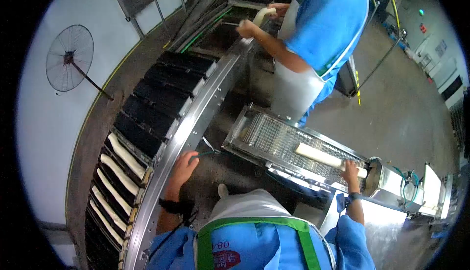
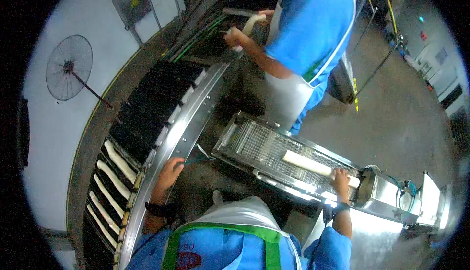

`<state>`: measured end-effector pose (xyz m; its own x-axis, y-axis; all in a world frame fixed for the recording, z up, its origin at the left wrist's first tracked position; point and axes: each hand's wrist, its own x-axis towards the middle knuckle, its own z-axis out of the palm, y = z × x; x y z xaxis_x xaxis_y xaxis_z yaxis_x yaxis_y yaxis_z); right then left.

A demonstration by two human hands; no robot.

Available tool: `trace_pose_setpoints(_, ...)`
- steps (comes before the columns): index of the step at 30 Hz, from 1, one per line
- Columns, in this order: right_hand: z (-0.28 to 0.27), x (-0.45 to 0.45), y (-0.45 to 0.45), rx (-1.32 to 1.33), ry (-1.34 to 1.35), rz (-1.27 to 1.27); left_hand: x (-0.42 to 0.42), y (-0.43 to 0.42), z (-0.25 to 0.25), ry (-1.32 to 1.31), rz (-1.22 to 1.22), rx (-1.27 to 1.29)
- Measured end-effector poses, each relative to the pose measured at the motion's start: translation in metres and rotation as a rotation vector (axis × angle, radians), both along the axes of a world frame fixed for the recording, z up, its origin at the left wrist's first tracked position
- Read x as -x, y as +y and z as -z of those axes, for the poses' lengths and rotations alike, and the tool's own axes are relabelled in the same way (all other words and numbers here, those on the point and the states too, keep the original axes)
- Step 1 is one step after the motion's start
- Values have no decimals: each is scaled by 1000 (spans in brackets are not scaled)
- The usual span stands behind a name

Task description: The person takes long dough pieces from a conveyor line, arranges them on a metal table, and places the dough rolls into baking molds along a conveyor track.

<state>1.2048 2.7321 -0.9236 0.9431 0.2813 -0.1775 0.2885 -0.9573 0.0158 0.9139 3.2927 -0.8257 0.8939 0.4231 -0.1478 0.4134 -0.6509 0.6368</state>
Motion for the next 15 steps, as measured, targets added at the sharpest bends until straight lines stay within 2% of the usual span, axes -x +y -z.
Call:
trace_pose_setpoints(4,19,-18,43,15,-38,-78,-8,-3,13,80,-134,193)
trace_pose_setpoints(8,26,-47,70,22,0,-79,-31,6,23,61,-49,123)
trace_pose_setpoints(9,26,-52,73,6,13,-99,-40,0,9,59,-61,78)
trace_pose_setpoints(12,12,-76,84,-55,302,-118,-56,9,12,20,0,65)
trace_pose_setpoints(15,-8,-86,96,-287,275,-63,-66,17,19,-11,22,135)
